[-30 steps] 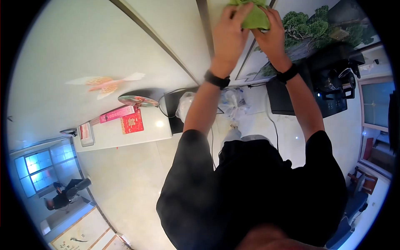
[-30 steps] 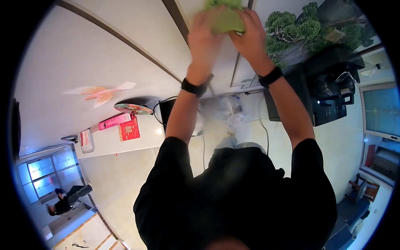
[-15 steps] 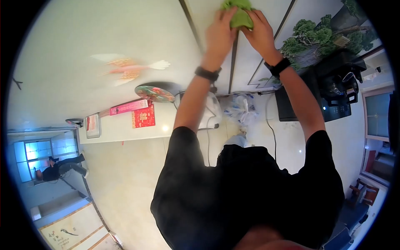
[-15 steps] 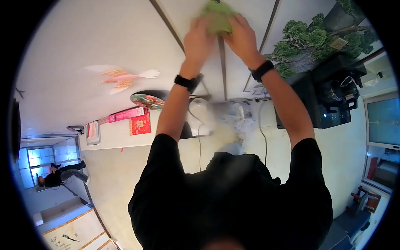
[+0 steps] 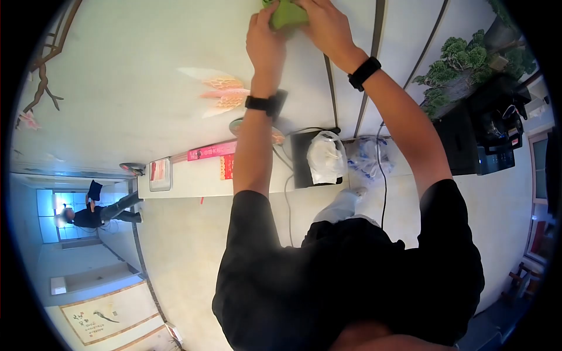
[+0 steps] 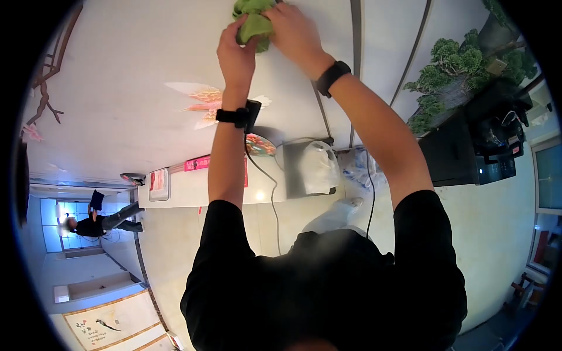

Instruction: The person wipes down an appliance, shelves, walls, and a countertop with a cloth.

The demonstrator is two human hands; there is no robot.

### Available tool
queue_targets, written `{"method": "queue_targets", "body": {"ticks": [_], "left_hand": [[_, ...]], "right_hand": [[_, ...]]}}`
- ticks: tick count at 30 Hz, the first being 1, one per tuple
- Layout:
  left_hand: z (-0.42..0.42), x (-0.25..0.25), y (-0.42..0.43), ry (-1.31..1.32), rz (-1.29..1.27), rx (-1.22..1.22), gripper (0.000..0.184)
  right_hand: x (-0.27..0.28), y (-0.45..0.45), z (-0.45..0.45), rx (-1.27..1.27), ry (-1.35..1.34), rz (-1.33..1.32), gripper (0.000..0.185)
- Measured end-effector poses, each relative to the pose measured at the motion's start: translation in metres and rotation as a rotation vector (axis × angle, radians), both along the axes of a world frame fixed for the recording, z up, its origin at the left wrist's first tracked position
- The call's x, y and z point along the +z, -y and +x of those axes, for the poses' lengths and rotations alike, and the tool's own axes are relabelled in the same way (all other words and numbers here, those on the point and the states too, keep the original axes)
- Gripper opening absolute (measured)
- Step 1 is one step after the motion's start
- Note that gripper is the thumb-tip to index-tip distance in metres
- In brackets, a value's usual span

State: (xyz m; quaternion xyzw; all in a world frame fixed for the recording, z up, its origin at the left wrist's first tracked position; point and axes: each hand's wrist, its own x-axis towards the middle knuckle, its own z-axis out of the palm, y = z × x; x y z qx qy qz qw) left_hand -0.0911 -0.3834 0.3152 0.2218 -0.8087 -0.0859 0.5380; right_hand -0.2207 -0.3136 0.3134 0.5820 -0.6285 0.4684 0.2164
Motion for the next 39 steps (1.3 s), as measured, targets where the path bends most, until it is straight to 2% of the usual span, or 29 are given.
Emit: {"method": "queue_targets", "body": {"ticks": [3, 6, 16, 19, 25, 28, 30, 32, 34, 35, 39], "left_hand": [[0.014, -0.028, 0.006, -0.016, 0.074, 0.004, 0.047], [0.030, -0.053, 0.014, -0.031, 0.124, 0.002, 0.047], [0.113, -0.113, 0.066, 0.031, 0.124, -0.062, 0.044], [0.141, -0.131, 0.087, 0.025, 0.119, -0.104, 0.041], [0.207, -0.184, 0.112, 0.105, 0.265, -0.119, 0.040], [0.243, -0.195, 0.106, 0.142, 0.353, -0.153, 0.041], [0.267, -0.233, 0.095, 0.177, 0.566, -0.231, 0.053], [0.289, -0.265, 0.083, 0.224, 0.426, -0.258, 0.064], [0.307, -0.307, 0.060, 0.218, 0.434, -0.283, 0.067], [0.323, -0.329, 0.044, 0.342, 0.735, -0.313, 0.070], [0.371, -0.430, -0.003, 0.450, 0.898, -0.326, 0.068]], "right_hand": [[-0.021, 0.003, 0.013, 0.059, 0.006, 0.008, 0.033], [-0.037, 0.011, 0.032, 0.010, 0.002, 0.112, 0.042], [-0.105, 0.060, 0.103, -0.023, -0.060, 0.072, 0.037], [-0.125, 0.077, 0.131, -0.028, -0.067, 0.087, 0.044], [-0.170, 0.098, 0.205, -0.143, 0.037, 0.365, 0.040], [-0.192, 0.091, 0.245, -0.082, 0.092, 0.289, 0.043], [-0.217, 0.074, 0.270, -0.105, 0.183, 0.383, 0.046], [-0.249, 0.054, 0.288, -0.101, 0.248, 0.452, 0.051], [-0.288, 0.023, 0.313, -0.087, 0.327, 0.547, 0.056], [-0.309, 0.011, 0.325, -0.091, 0.372, 0.602, 0.057], [-0.419, -0.041, 0.369, -0.074, 0.495, 0.834, 0.060]]}}
